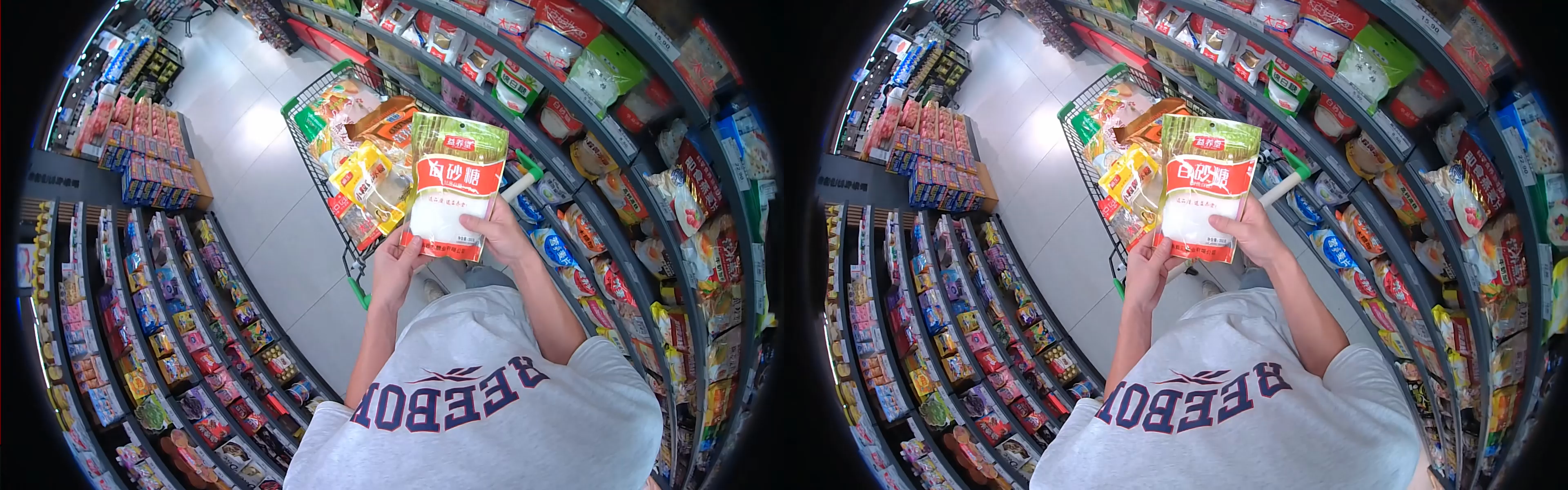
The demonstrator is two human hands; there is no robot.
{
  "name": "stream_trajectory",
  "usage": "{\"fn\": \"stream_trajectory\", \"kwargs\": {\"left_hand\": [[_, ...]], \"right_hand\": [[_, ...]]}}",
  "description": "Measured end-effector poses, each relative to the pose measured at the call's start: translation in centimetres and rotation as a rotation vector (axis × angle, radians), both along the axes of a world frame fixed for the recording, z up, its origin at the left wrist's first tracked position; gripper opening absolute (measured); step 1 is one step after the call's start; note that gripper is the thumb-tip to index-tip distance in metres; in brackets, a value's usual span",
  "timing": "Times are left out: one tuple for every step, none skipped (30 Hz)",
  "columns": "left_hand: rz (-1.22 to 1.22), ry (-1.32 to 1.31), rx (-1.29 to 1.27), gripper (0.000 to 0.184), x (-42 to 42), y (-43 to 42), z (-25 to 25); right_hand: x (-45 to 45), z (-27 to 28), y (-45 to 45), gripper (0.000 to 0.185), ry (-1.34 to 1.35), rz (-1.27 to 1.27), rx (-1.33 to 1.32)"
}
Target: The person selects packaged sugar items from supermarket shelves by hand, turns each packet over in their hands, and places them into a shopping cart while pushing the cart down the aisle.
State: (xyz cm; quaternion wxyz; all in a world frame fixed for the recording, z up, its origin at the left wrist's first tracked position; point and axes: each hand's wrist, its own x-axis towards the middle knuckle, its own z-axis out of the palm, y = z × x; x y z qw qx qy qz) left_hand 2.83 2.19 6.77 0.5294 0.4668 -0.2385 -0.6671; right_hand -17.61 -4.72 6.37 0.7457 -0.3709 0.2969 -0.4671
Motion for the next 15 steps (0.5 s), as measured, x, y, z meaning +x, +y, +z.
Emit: {"fn": "stream_trajectory", "kwargs": {"left_hand": [[-0.003,-0.019,-0.010,0.038,0.0,0.0,0.0],[0.008,0.003,0.014,0.036,0.0,-0.1,0.0],[0.018,0.025,0.038,0.035,0.0,-0.2,-0.1],[0.027,0.047,0.062,0.035,0.0,-0.3,-0.2],[0.039,0.023,0.048,0.034,-0.1,-0.4,-0.4],[0.051,-0.001,0.034,0.034,-0.2,-0.4,-0.6],[0.063,-0.026,0.021,0.034,-0.4,-0.4,-0.8],[0.082,-0.047,0.018,0.034,-0.4,-0.4,-1.0],[0.099,-0.069,0.012,0.033,-0.4,-0.5,-1.2],[0.116,-0.090,0.005,0.032,-0.5,-0.6,-1.4],[0.107,-0.084,0.006,0.032,-0.4,-0.7,-1.7],[0.100,-0.078,0.007,0.033,-0.2,-0.7,-1.9],[0.093,-0.072,0.007,0.033,-0.1,-0.8,-2.1],[0.087,-0.078,0.009,0.033,-0.1,-0.9,-2.2],[0.082,-0.084,0.012,0.033,-0.1,-0.9,-2.2]], "right_hand": [[-0.2,0.0,0.0,0.050,-0.006,-0.001,0.005],[-0.4,0.0,-0.1,0.050,-0.013,-0.003,0.009],[-0.5,0.0,-0.1,0.051,-0.019,-0.006,0.012],[-0.6,0.2,-0.1,0.052,-0.033,-0.003,0.023],[-0.7,0.4,0.0,0.053,-0.046,0.000,0.034],[-0.8,0.5,0.1,0.054,-0.060,0.003,0.046],[-0.8,0.5,0.2,0.056,-0.052,0.014,0.041],[-0.6,0.6,0.4,0.058,-0.045,0.027,0.036],[-0.5,0.6,0.5,0.061,-0.037,0.038,0.028],[-0.5,0.5,0.7,0.063,0.002,0.037,0.015],[-0.4,0.5,1.0,0.066,0.041,0.037,0.002],[-0.4,0.4,1.2,0.069,0.080,0.039,-0.011],[-0.4,0.3,1.2,0.070,0.076,0.035,-0.003],[-0.4,0.1,1.2,0.072,0.072,0.032,0.005],[-0.4,0.0,1.3,0.073,0.067,0.031,0.014]]}}
